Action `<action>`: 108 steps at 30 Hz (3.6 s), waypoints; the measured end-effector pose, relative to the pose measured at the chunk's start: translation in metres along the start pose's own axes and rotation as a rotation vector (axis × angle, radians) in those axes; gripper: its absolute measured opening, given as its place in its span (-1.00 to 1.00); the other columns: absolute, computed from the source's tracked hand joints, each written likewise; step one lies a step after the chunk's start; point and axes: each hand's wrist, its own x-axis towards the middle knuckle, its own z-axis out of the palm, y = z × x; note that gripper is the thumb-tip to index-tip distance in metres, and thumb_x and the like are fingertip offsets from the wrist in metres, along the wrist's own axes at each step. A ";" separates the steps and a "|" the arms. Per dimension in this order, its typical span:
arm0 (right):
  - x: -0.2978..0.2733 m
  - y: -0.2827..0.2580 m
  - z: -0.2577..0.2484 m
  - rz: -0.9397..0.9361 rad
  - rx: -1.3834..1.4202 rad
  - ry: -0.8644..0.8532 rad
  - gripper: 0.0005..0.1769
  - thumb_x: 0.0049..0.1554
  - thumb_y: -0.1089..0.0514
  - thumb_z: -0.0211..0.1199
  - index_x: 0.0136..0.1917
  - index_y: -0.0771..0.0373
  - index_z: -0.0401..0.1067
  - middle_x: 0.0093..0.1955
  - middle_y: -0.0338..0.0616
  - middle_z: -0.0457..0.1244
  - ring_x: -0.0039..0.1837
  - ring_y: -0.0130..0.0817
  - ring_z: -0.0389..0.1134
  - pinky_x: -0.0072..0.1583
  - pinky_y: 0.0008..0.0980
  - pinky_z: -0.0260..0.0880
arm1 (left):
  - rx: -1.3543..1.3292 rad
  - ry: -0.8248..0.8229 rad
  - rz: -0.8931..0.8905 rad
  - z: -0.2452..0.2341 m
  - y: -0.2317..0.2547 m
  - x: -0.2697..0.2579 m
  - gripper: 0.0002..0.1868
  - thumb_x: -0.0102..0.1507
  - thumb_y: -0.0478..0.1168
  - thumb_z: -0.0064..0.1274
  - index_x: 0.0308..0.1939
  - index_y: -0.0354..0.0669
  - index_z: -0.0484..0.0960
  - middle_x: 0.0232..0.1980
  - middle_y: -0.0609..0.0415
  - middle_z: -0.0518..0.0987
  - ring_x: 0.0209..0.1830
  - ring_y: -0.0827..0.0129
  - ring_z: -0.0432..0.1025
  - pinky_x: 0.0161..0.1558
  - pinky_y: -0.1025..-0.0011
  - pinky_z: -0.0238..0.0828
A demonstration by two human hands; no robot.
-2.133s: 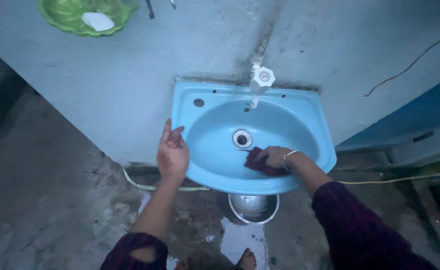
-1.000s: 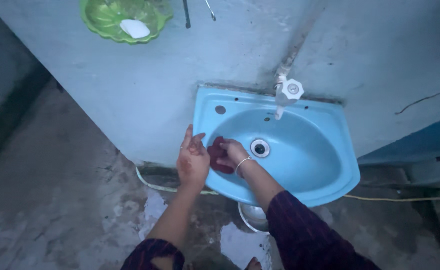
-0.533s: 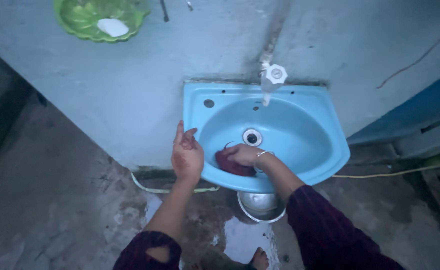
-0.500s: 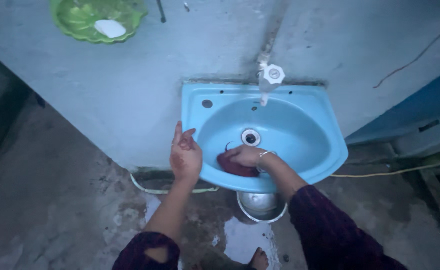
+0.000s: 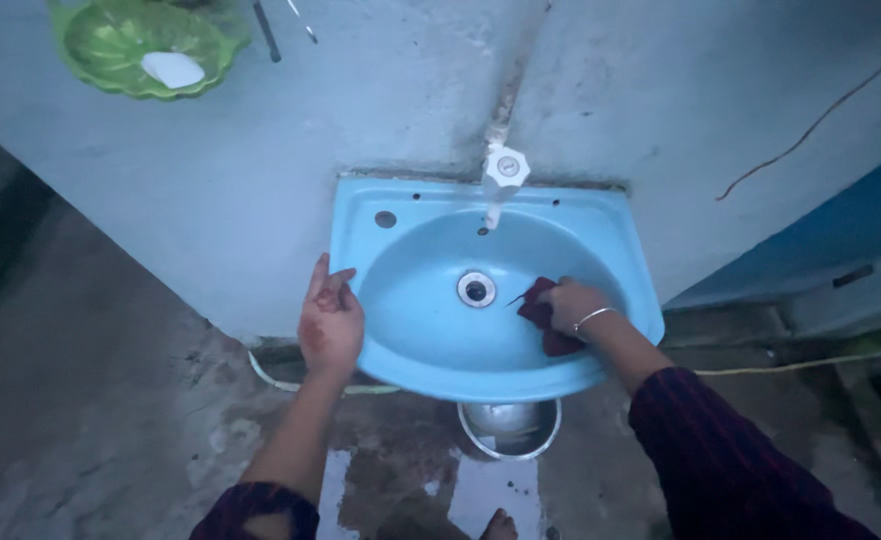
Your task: The person cleans a blue bathroom sink by wiping the basin, the rim, and the faucet fixture with a dark red cloth.
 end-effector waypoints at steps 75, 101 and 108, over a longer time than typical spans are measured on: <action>0.006 0.001 0.015 -0.001 0.163 0.052 -0.44 -0.11 0.09 0.51 0.19 -0.15 0.56 0.22 0.05 0.30 0.23 0.03 0.38 0.27 -0.10 0.38 | 0.161 0.002 -0.130 -0.003 0.008 0.000 -0.73 0.23 -0.22 0.02 -0.05 0.10 0.74 0.45 0.12 0.45 0.15 0.24 0.55 0.09 0.32 0.47; 0.019 -0.183 0.020 -0.417 0.553 0.006 -0.46 0.06 0.03 0.17 0.32 0.02 0.53 0.31 0.04 0.35 0.27 0.02 0.38 0.31 -0.20 0.33 | -0.064 0.009 -0.178 0.005 -0.006 0.002 -0.77 0.23 -0.20 -0.02 -0.10 0.12 0.69 0.47 0.14 0.43 0.13 0.24 0.58 0.11 0.30 0.50; -0.028 -0.113 -0.010 -0.112 0.565 -0.327 -0.43 -0.03 0.04 0.19 0.28 -0.17 0.56 0.23 -0.17 0.44 0.16 -0.25 0.45 0.20 -0.25 0.39 | 0.137 0.027 -0.001 0.006 -0.018 0.002 -0.74 0.27 -0.25 -0.01 0.00 -0.03 0.70 0.35 0.04 0.54 0.15 0.13 0.53 0.17 0.25 0.42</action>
